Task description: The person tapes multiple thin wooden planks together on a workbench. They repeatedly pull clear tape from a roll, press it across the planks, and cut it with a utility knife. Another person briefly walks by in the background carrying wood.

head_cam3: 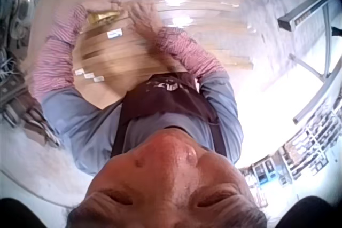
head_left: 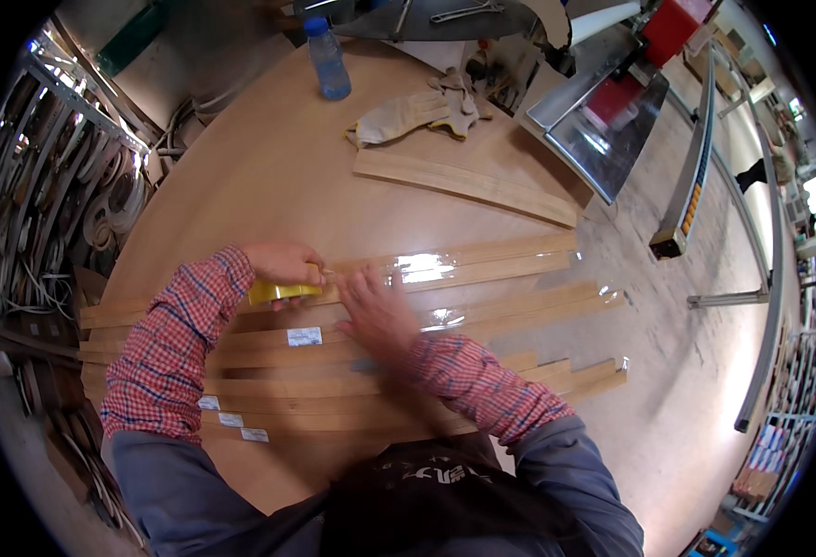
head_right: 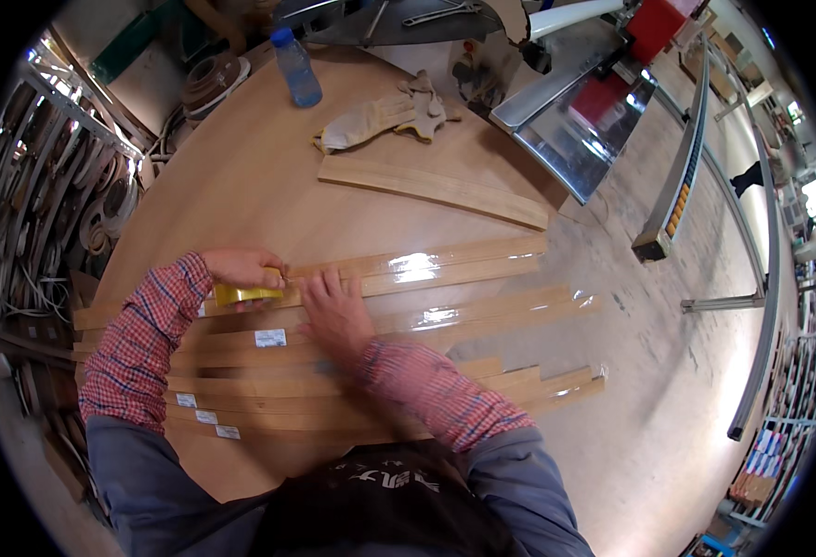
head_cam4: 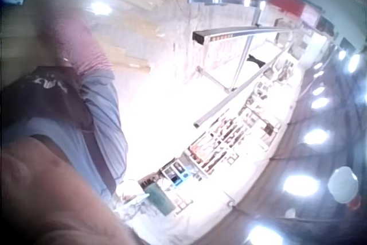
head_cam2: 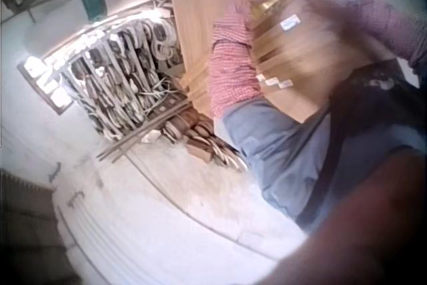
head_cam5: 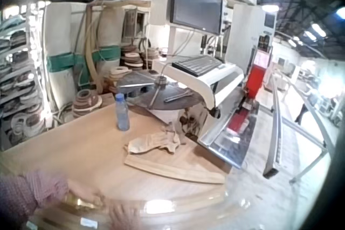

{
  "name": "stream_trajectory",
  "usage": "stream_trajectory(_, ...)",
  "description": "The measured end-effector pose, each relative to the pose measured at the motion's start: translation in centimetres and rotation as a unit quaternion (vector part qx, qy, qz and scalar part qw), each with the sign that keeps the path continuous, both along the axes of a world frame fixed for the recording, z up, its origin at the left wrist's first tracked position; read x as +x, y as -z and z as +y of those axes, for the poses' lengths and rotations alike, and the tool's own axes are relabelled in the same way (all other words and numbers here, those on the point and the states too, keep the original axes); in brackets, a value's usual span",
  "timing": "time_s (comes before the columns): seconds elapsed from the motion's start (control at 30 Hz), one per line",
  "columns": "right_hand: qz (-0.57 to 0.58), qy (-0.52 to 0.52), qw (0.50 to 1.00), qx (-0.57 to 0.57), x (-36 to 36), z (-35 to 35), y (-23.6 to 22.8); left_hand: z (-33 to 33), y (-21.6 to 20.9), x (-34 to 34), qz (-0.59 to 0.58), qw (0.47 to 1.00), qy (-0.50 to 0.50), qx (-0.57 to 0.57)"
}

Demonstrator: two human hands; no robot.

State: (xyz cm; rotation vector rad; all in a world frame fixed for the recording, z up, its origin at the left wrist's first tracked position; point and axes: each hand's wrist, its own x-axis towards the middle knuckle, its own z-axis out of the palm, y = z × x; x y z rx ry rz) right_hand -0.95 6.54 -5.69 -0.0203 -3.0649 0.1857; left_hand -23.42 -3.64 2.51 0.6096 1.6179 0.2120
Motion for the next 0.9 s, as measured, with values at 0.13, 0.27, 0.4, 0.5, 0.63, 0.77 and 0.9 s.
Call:
stream_trajectory(0.13,0.088,-0.034,0.992,-0.087,2.3,2.9,0.6,0.1,-0.9,0.0,-0.030,0.999,-0.013,-0.014)
stream_trajectory(0.27,0.110,-0.079,0.978,-0.156,2.8,5.6,-0.3,-0.1,-0.5,0.0,-0.032,0.999,-0.009,-0.007)
stream_trajectory(0.4,0.147,0.012,0.973,-0.177,1.4,13.1,-2.2,0.1,-1.8,0.6,-0.007,1.000,-0.006,0.001)
stream_trajectory(0.5,0.147,0.195,0.970,0.019,1.6,20.1,-3.2,-0.5,-1.6,1.0,0.016,0.998,-0.035,0.039)
stream_trajectory(0.63,0.079,0.208,0.975,0.026,3.3,24.4,-0.7,0.1,-0.9,0.4,-0.003,1.000,-0.019,0.023)
stream_trajectory(0.77,0.085,0.218,0.971,0.056,3.0,23.8,-0.3,0.4,-1.8,0.6,-0.013,1.000,-0.010,0.008)
stream_trajectory(0.9,0.062,0.245,0.967,0.018,1.9,23.6,-1.2,-0.1,-1.6,0.5,-0.014,0.999,-0.030,0.010)
